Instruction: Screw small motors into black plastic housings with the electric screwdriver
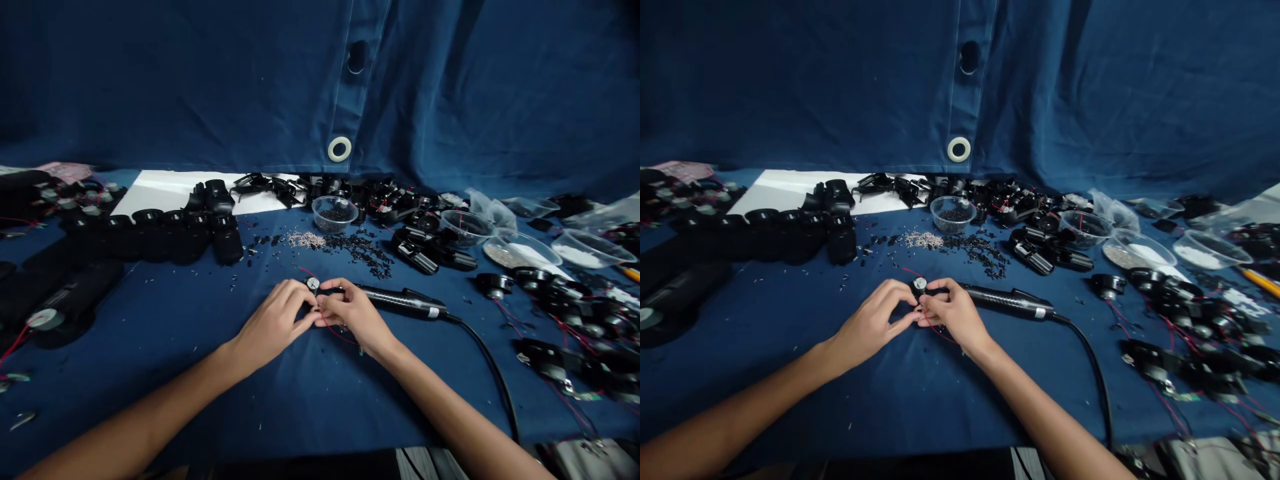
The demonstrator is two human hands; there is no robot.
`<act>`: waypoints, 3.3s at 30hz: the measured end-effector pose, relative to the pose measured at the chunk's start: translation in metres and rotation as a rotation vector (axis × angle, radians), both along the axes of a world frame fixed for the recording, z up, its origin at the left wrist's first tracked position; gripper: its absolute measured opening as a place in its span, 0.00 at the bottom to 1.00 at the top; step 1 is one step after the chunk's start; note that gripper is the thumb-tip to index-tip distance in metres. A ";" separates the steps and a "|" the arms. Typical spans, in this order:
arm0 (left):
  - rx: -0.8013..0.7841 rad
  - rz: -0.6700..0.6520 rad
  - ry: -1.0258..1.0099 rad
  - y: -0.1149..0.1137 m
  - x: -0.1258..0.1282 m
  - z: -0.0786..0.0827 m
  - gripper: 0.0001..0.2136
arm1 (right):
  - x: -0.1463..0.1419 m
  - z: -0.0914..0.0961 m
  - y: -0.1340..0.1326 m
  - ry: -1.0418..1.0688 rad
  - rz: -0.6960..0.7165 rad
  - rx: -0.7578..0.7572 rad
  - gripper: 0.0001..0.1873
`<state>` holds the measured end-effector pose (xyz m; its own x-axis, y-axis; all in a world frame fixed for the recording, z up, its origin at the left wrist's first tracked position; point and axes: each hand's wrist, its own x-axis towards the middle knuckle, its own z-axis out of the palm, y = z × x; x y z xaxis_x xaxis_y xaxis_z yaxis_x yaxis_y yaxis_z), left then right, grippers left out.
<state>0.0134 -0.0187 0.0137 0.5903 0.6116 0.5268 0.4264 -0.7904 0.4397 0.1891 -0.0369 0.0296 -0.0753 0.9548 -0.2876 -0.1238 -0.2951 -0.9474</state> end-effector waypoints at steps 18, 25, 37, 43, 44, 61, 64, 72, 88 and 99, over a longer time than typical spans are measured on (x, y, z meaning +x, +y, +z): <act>-0.102 -0.020 -0.091 0.009 0.002 -0.008 0.05 | 0.023 -0.013 -0.006 -0.957 0.270 0.885 0.14; 0.031 0.046 0.051 0.018 0.002 -0.009 0.06 | 0.020 -0.021 0.001 -1.018 0.241 0.925 0.14; 0.110 0.064 0.055 0.022 0.003 -0.016 0.07 | 0.019 -0.021 0.003 -1.323 0.255 1.013 0.13; 0.137 0.067 0.164 0.023 0.002 -0.012 0.08 | 0.017 -0.021 0.008 -1.440 0.288 1.008 0.12; 0.145 0.065 0.176 0.023 0.002 -0.012 0.08 | 0.017 -0.020 0.009 -1.449 0.289 1.009 0.11; 0.275 0.064 0.365 0.025 0.005 -0.010 0.11 | 0.014 -0.020 0.006 -1.222 0.201 0.863 0.08; 0.264 0.070 0.365 0.024 0.006 -0.011 0.11 | 0.019 -0.015 -0.002 -1.018 -0.027 0.745 0.05; 0.201 -0.012 0.357 0.028 0.002 -0.012 0.10 | 0.061 -0.001 -0.039 0.064 -0.502 -0.186 0.08; 0.223 -0.249 0.411 0.039 -0.024 -0.004 0.09 | 0.094 0.001 -0.013 0.035 -0.603 -0.507 0.16; 0.170 -0.240 0.313 0.038 -0.023 -0.003 0.10 | 0.053 -0.011 0.005 0.403 -0.963 0.152 0.10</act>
